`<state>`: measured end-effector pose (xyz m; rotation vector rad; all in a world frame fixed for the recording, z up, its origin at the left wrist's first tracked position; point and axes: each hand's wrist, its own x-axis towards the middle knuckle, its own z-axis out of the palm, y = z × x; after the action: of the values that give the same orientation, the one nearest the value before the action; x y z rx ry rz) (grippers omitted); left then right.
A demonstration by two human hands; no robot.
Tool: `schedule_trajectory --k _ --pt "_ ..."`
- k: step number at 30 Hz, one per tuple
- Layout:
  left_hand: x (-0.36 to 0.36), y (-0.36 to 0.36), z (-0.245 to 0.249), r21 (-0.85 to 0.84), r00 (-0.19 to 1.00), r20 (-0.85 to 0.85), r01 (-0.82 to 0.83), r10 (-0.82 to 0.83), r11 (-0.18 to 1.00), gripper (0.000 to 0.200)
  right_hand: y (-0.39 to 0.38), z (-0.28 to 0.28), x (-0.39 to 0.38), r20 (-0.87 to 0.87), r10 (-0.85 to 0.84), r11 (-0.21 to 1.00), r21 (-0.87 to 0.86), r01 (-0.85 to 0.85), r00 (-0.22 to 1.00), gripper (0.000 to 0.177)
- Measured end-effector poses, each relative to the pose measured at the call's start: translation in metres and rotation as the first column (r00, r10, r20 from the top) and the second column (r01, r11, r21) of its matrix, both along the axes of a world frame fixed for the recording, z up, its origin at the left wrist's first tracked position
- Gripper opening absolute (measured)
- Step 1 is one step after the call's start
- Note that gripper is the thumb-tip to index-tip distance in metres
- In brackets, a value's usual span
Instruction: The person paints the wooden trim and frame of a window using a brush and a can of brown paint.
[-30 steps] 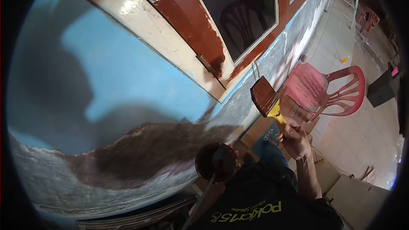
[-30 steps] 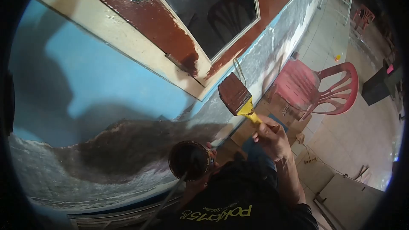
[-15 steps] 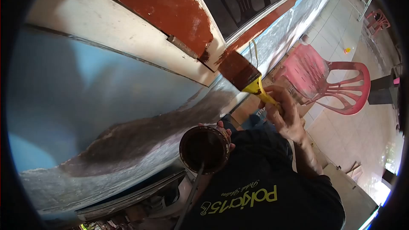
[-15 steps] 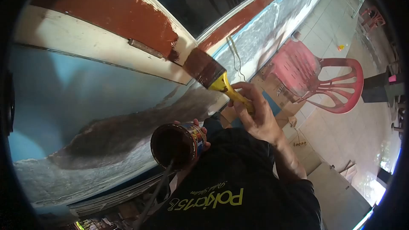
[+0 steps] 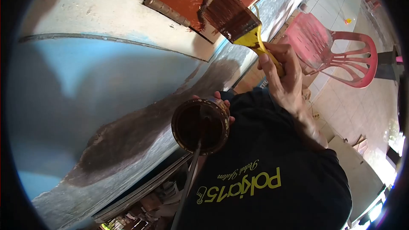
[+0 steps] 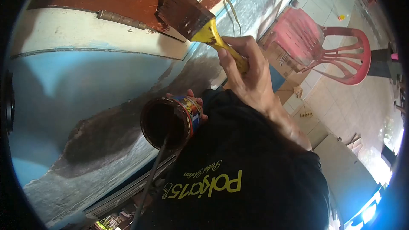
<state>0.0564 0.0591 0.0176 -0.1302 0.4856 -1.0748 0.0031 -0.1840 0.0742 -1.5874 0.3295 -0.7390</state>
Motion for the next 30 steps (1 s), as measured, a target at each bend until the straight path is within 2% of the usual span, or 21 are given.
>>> schedule_trajectory --k 2,4,5,8,10,11,14,15,16,20,21,24,25,27,29,30 --pt "0.004 -0.008 0.004 -0.188 0.99 0.141 0.036 -0.009 0.982 0.055 0.006 -0.007 0.008 -0.012 -0.059 0.998 -0.025 0.058 0.998 0.021" --pt "0.007 -0.016 0.003 -0.293 0.977 0.215 0.061 0.004 0.954 0.068 0.003 -0.013 0.015 -0.032 -0.104 0.99 -0.1 0.1 0.994 0.021" --pt "0.009 -0.017 0.0 -0.295 0.975 0.22 0.057 0.01 0.954 0.067 0.001 -0.013 0.012 -0.097 -0.087 0.994 -0.069 0.08 0.991 0.022" --pt "0.002 -0.014 -0.002 -0.216 0.96 0.262 -0.042 0.099 0.976 0.067 0.001 -0.018 0.006 -0.067 -0.154 0.984 -0.099 0.147 0.986 0.022" --pt "0.003 -0.014 -0.006 -0.183 0.968 0.24 -0.022 0.067 0.983 0.063 0.004 -0.02 0.006 0.015 -0.134 0.988 -0.071 0.135 0.991 0.022" --pt "0.008 -0.011 -0.01 -0.184 0.981 0.195 0.042 -0.006 0.982 0.06 0.006 -0.02 0.007 0.057 -0.122 0.99 -0.058 0.125 0.991 0.022" --pt "0.025 0.0 -0.022 -0.158 0.964 0.164 0.233 -0.207 0.96 0.048 0.004 -0.01 0.015 0.01 -0.12 0.972 -0.202 0.12 0.993 0.022" --pt "0.026 0.003 -0.027 -0.135 0.962 0.158 0.245 -0.223 0.96 0.047 0.004 -0.006 0.014 -0.077 -0.095 0.985 -0.149 0.083 0.993 0.022" --pt "0.028 0.007 -0.032 -0.111 0.959 0.152 0.258 -0.24 0.96 0.046 0.004 -0.007 0.013 -0.071 -0.11 0.983 -0.154 0.098 0.991 0.022" --pt "0.024 0.013 -0.032 -0.033 0.983 0.073 0.171 -0.168 0.985 0.046 0.009 -0.015 0.008 -0.023 -0.12 0.984 -0.135 0.116 0.993 0.023" --pt "0.022 0.008 -0.026 -0.022 0.986 0.098 0.137 -0.135 0.99 0.045 0.01 -0.015 0.007 -0.007 -0.114 0.986 -0.12 0.113 0.993 0.023" --pt "0.011 -0.007 -0.006 0.007 0.964 0.264 -0.028 0.026 1.0 0.041 0.004 -0.003 0.015 0.033 -0.122 0.944 -0.304 0.127 0.992 0.023" --pt "0.013 -0.005 -0.009 -0.003 0.963 0.27 -0.002 0.003 1.0 0.04 0.007 -0.004 0.019 -0.038 -0.141 0.964 -0.233 0.129 0.989 0.024" --pt "0.019 -0.001 -0.02 -0.03 0.956 0.29 0.048 -0.038 0.998 0.036 0.007 -0.009 0.018 -0.058 -0.152 0.963 -0.231 0.135 0.987 0.025" --pt "0.02 -0.004 -0.008 -0.024 0.99 0.13 0.051 -0.047 0.998 0.037 0.006 -0.013 0.015 -0.041 -0.155 0.954 -0.264 0.139 0.987 0.025" --pt "0.019 -0.005 -0.006 -0.028 0.994 0.102 0.048 -0.045 0.998 0.037 0.005 -0.014 0.012 -0.018 -0.157 0.943 -0.299 0.144 0.988 0.025"
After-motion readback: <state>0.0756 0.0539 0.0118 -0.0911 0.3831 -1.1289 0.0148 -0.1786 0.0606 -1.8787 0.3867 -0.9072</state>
